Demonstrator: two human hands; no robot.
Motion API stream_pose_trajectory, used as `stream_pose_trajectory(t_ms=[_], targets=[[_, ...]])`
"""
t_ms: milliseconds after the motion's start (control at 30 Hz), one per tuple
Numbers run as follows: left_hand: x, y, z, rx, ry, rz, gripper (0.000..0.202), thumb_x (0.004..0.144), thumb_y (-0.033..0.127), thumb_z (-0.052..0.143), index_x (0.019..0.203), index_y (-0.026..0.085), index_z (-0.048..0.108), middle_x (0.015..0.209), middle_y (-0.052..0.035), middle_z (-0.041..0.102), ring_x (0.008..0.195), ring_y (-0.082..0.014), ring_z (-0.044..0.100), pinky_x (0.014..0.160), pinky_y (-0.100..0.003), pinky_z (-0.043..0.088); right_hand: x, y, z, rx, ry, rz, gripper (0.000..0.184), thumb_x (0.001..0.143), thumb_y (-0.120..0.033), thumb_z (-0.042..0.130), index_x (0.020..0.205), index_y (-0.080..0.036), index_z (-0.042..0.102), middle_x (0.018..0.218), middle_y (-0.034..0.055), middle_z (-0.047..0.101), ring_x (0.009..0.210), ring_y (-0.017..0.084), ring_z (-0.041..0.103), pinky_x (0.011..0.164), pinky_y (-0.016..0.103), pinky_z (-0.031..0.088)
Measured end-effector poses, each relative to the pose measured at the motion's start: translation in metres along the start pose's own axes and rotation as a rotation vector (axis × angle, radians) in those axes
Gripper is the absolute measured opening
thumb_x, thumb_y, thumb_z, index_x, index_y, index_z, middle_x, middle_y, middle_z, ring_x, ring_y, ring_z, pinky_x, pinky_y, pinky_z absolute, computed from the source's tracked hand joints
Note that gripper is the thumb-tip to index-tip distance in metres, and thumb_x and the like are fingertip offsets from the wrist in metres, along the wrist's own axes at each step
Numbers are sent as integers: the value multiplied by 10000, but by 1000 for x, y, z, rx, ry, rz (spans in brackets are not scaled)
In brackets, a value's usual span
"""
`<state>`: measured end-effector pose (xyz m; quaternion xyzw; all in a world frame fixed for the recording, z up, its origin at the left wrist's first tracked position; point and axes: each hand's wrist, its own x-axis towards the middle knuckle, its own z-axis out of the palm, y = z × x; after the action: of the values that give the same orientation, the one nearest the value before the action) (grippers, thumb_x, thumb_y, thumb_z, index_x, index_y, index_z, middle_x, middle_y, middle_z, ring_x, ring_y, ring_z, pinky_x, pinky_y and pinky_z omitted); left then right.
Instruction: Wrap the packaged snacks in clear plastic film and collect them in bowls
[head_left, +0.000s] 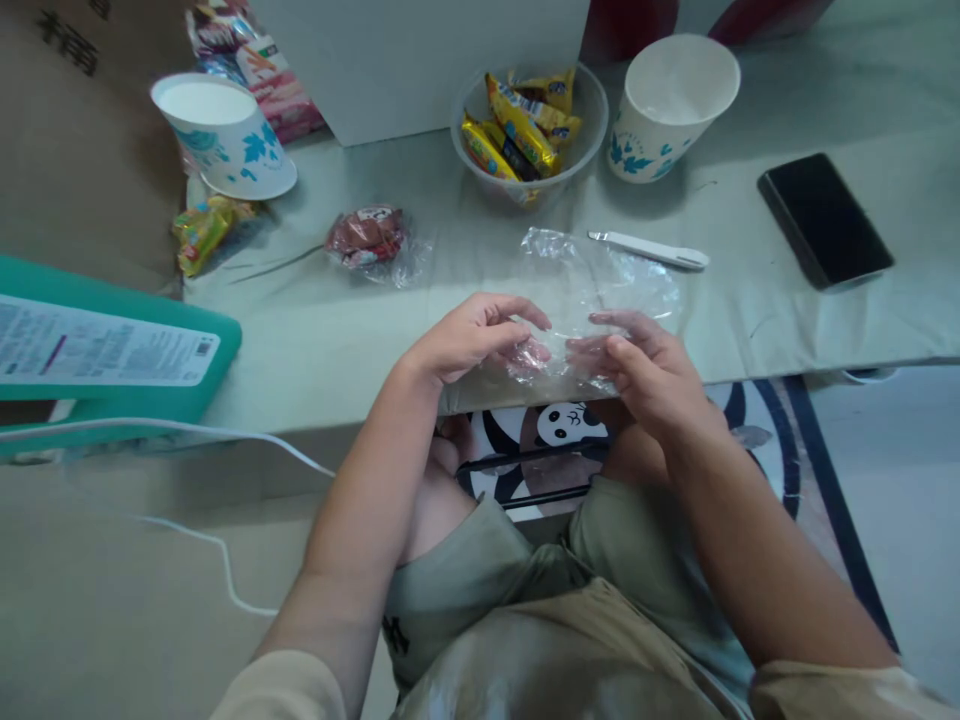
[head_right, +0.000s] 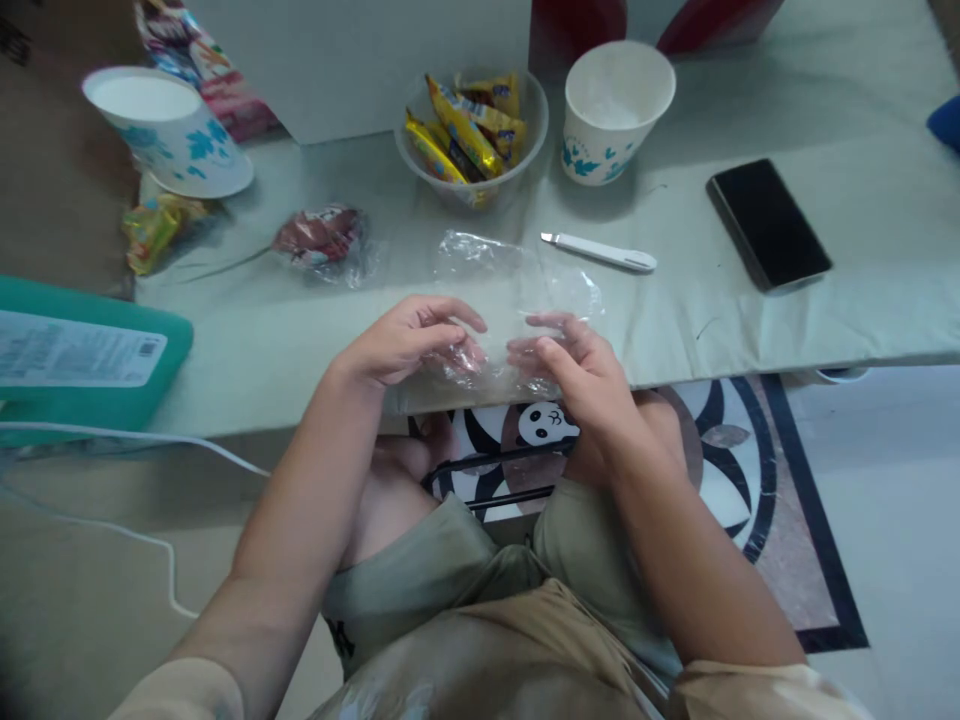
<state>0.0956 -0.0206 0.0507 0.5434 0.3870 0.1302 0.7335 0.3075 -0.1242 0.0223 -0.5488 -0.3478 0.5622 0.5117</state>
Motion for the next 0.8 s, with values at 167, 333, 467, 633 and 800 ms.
stream_pose_trajectory(t_ms=[167,333,467,633,800], targets=[[-1,3,3,6,102,41,326,799,245,631,1111,256,724,600,35,646,537,-152,657,574,-288,552,-6,1,-3,-46,46,-71,354,845,-481,784,1142,-311,695,609,-53,642,499,140,588,501,285,499],[1,0,-4,10,37,82,213,763,343,564,689,210,714,693,-68,706,688,-204,685,685,-362,568,-19,-7,-18,9,-3,-185,312,751,-581,819,820,-282,764,718,6,697,573,155,595,495,299,467],[3,-2,-11,173,-60,164,283,804,428,628,665,203,727,722,-71,719,736,-192,665,771,-362,553,-24,-17,-30,-111,-232,-77,581,872,-751,572,855,-225,816,842,91,780,715,228,702,601,363,550],[8,4,-2,393,452,406,194,749,245,688,941,223,696,1023,-40,748,964,-177,668,888,-336,539,-18,-12,-27,-457,137,-106,286,804,-389,796,1031,-235,714,713,-12,691,585,147,591,522,274,452],[12,7,31,589,396,532,204,850,362,669,983,207,675,1078,-66,736,1053,-214,669,1004,-391,532,-11,-14,-14,-328,193,-185,180,742,-295,763,788,-235,600,698,-24,617,635,138,564,573,272,440]])
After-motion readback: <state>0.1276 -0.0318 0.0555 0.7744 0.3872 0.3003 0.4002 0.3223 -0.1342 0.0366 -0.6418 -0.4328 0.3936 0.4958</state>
